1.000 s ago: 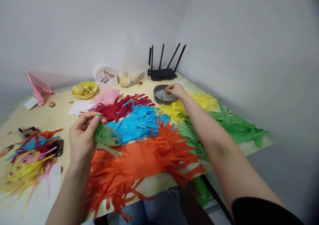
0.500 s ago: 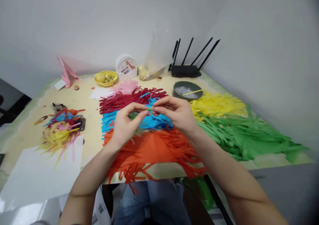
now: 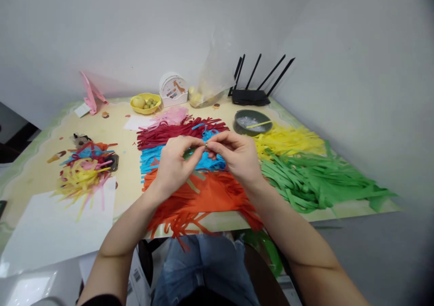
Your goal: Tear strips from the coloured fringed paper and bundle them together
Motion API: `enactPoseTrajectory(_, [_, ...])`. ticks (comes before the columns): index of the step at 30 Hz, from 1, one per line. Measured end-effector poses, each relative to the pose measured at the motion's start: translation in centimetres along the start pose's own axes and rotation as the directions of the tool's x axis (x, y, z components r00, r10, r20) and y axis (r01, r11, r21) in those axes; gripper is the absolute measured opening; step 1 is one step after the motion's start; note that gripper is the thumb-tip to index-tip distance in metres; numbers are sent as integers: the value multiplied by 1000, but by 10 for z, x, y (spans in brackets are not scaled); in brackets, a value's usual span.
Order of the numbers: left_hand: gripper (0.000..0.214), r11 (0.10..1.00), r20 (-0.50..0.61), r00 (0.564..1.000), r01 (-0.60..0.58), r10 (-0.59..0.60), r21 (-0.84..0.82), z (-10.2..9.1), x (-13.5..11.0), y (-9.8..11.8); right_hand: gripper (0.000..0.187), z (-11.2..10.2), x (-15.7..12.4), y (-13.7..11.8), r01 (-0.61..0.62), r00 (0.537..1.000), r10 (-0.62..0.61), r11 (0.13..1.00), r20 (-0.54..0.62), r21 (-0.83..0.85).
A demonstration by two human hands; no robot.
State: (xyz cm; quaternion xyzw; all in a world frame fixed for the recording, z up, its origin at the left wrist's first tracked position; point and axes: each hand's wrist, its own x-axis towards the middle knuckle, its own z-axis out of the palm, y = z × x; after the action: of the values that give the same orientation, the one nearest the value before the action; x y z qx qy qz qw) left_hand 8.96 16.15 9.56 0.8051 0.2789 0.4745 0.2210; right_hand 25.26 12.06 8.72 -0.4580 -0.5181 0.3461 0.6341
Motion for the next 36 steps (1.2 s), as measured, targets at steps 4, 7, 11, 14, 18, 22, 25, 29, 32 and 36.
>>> enactPoseTrajectory(4, [4, 986, -6, 998, 61, -63, -158, 4, 1, -4, 33, -1, -2, -1, 30, 1000, -31, 999, -7, -30])
enactPoseTrajectory(7, [10, 947, 4, 992, 119, -124, -297, 5, 2, -3, 31, -3, -5, -4, 64, 998, -62, 996, 33, -55])
enactPoseTrajectory(11, [14, 949, 7, 992, 119, -122, -292, 3, 1, 1, 31, -4, -10, -10, 103, 994, -100, 992, 42, -68])
enactPoseTrajectory(14, [15, 949, 5, 993, 117, -121, -291, 3, 0, 4, 31, -6, -11, -14, 90, 995, -88, 995, 47, -42])
enactPoseTrajectory(18, [16, 910, 53, 990, 141, -131, -389, 3, 1, 5, 31, -7, -10, -13, 64, 997, -62, 998, 45, -24])
enactPoseTrajectory(22, [11, 928, 84, 991, 131, -108, -349, 2, 0, 6, 23, -5, -13, -9, 92, 996, -92, 995, 8, -40])
enactPoseTrajectory(25, [8, 948, 29, 991, 132, -129, -290, 4, -3, 6, 12, -6, -15, -9, 161, 987, -162, 974, 7, -159])
enactPoseTrajectory(29, [11, 935, 11, 986, 162, -167, -315, 6, -6, 7, 10, -12, -16, -13, 137, 990, -135, 983, 28, -122])
enactPoseTrajectory(32, [13, 916, 63, 988, 155, -142, -370, 6, -4, 8, 10, -15, -17, -15, 122, 992, -122, 986, 6, -109])
enactPoseTrajectory(36, [16, 914, 128, 983, 168, -129, -369, 6, -1, 8, 8, -13, -19, -15, 219, 974, -224, 945, 7, -244])
